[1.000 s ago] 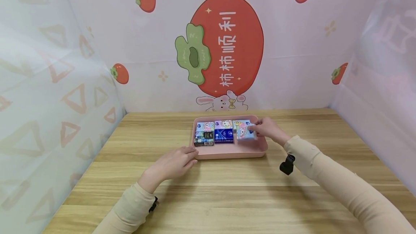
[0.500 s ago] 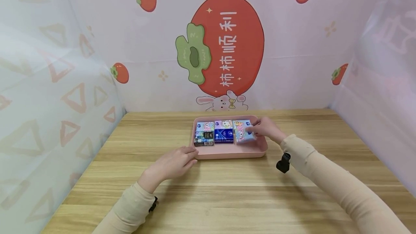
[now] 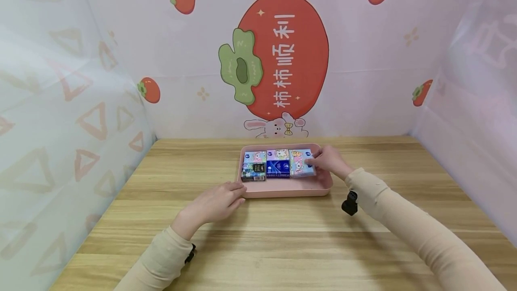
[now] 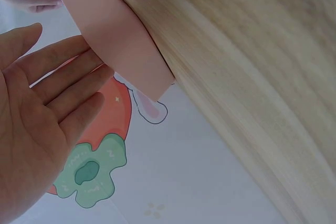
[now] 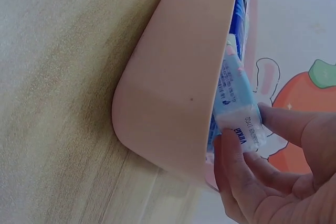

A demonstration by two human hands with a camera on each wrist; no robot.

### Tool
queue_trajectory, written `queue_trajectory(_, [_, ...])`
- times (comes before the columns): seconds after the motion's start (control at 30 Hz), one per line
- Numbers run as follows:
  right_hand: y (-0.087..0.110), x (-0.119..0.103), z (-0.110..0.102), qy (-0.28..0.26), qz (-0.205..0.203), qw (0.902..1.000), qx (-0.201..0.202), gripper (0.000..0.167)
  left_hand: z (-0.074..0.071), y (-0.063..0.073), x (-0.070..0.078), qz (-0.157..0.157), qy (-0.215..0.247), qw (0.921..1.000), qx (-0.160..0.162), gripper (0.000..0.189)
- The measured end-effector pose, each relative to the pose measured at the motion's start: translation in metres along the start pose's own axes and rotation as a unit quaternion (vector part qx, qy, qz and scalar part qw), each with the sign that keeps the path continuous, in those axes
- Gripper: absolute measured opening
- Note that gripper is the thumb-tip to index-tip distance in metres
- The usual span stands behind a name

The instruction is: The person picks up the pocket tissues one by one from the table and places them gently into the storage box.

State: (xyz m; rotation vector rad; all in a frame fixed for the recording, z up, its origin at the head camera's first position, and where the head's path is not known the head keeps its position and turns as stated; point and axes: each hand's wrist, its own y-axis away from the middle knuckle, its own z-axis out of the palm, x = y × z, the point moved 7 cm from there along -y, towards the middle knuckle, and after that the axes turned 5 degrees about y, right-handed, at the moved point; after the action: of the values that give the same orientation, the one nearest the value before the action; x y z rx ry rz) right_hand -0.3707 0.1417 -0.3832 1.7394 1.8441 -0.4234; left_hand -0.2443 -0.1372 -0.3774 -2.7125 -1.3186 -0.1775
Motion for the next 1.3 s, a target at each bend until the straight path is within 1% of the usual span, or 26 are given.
queue_trajectory(0.3, [-0.004,-0.002,0.001,0.032,0.000,0.9994,0.015,0.034,0.000,0.000,0.000,-0.001,-0.003,1.0000,-0.001,0.041])
queue_trajectory(0.57, [-0.007,-0.002,0.003,0.046,0.002,0.9988,0.018,0.030,0.000,0.000,0.000,-0.004,0.003,1.0000,-0.005,0.041])
queue_trajectory(0.97, [-0.008,-0.005,0.005,0.061,0.013,0.9980,0.007,0.030,0.000,0.000,0.001,0.000,-0.002,1.0000,0.000,0.040])
queue_trajectory(1.13, [-0.011,-0.005,0.006,0.068,0.025,0.9974,-0.001,0.029,-0.001,0.000,0.001,-0.002,0.000,1.0000,-0.002,0.040])
queue_trajectory(1.3, [-0.013,-0.004,0.008,0.065,0.041,0.9969,-0.018,0.025,-0.001,-0.001,0.001,-0.004,0.002,1.0000,-0.005,0.041])
